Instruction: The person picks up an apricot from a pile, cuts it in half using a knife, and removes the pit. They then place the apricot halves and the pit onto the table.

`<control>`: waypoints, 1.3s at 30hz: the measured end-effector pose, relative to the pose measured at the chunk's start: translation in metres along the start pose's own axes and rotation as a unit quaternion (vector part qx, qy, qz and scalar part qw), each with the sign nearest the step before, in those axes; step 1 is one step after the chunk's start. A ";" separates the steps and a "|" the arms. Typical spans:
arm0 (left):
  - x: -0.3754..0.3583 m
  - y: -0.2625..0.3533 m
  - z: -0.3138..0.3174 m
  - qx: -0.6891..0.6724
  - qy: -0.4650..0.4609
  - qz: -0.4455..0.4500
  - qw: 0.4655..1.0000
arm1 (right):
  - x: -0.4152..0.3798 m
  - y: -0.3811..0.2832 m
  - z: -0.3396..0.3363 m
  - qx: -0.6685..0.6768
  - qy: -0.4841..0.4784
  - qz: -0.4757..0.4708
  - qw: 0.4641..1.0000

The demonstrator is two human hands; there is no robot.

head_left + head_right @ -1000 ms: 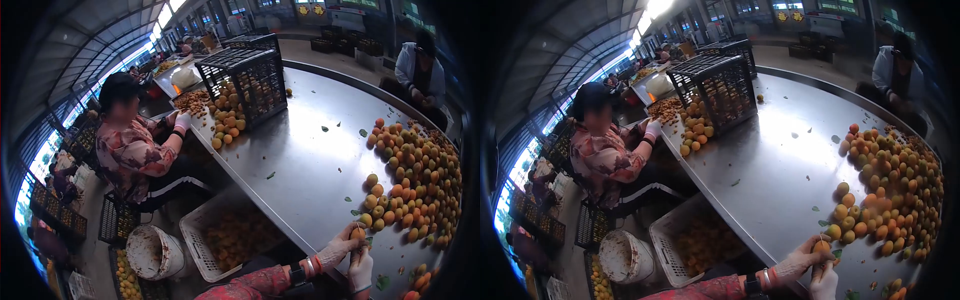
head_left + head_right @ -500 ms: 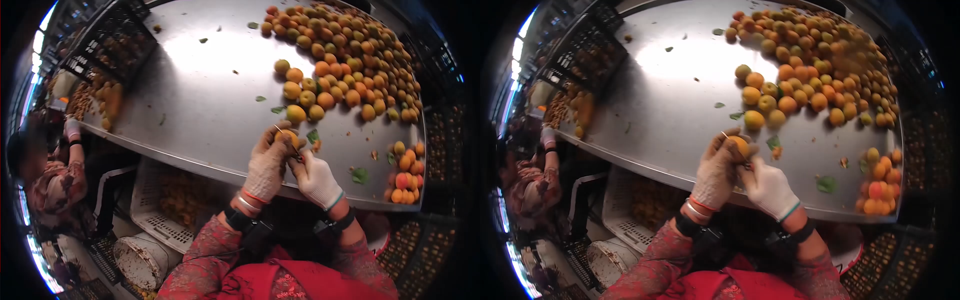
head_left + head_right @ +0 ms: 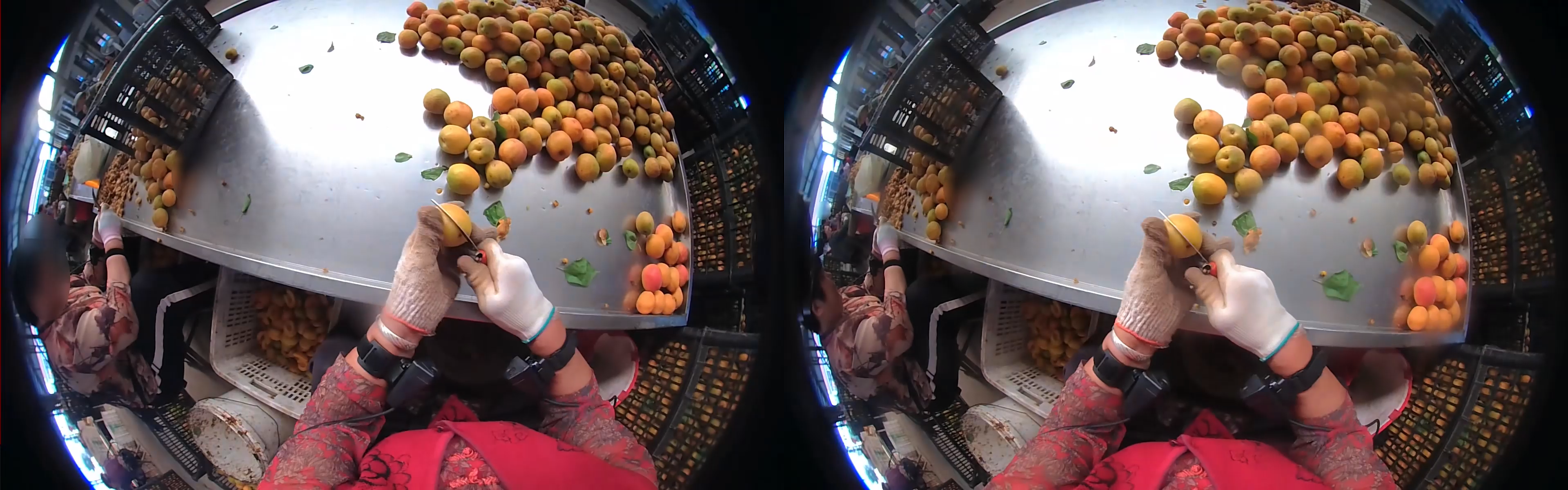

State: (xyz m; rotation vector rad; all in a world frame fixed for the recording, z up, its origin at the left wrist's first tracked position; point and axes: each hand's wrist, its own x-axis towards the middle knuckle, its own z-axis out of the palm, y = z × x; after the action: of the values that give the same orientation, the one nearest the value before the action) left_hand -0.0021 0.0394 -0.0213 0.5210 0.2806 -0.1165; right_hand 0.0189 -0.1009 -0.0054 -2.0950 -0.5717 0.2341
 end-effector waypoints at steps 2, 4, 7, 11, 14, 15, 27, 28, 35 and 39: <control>0.000 -0.001 0.007 -0.017 0.008 -0.003 1.000 | -0.001 -0.002 -0.007 0.019 -0.032 0.018 0.999; 0.004 -0.002 0.010 -0.112 0.004 0.003 0.994 | -0.001 -0.003 -0.011 0.142 -0.058 0.056 0.987; 0.005 0.001 0.003 -0.127 -0.027 -0.009 0.991 | -0.001 -0.004 -0.013 0.133 -0.044 0.045 0.989; 0.004 -0.001 -0.012 -0.125 0.000 -0.013 0.992 | -0.006 0.004 -0.009 0.123 0.009 -0.001 0.992; 0.002 -0.001 -0.005 -0.113 -0.011 0.018 0.993 | -0.009 -0.001 -0.015 0.260 0.012 0.047 0.964; 0.000 -0.002 -0.001 -0.093 0.009 0.020 0.995 | -0.007 -0.006 -0.018 0.270 0.025 0.036 0.962; -0.011 -0.011 0.007 0.137 0.080 0.019 0.987 | 0.002 -0.006 0.001 0.004 0.083 -0.087 0.993; -0.010 -0.013 0.006 0.158 0.083 0.035 0.983 | 0.002 -0.005 0.001 0.000 0.079 -0.087 0.993; -0.009 -0.021 -0.010 0.424 0.103 0.183 0.881 | 0.002 0.006 0.008 -0.067 0.102 -0.101 0.987; -0.007 -0.023 -0.011 0.416 0.107 0.207 0.879 | 0.001 0.006 0.013 -0.068 0.106 -0.091 0.988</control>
State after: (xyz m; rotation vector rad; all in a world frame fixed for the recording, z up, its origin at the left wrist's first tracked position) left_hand -0.0158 0.0252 -0.0388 1.4470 0.3219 0.2584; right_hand 0.0170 -0.0940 -0.0177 -2.1478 -0.6604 -0.1353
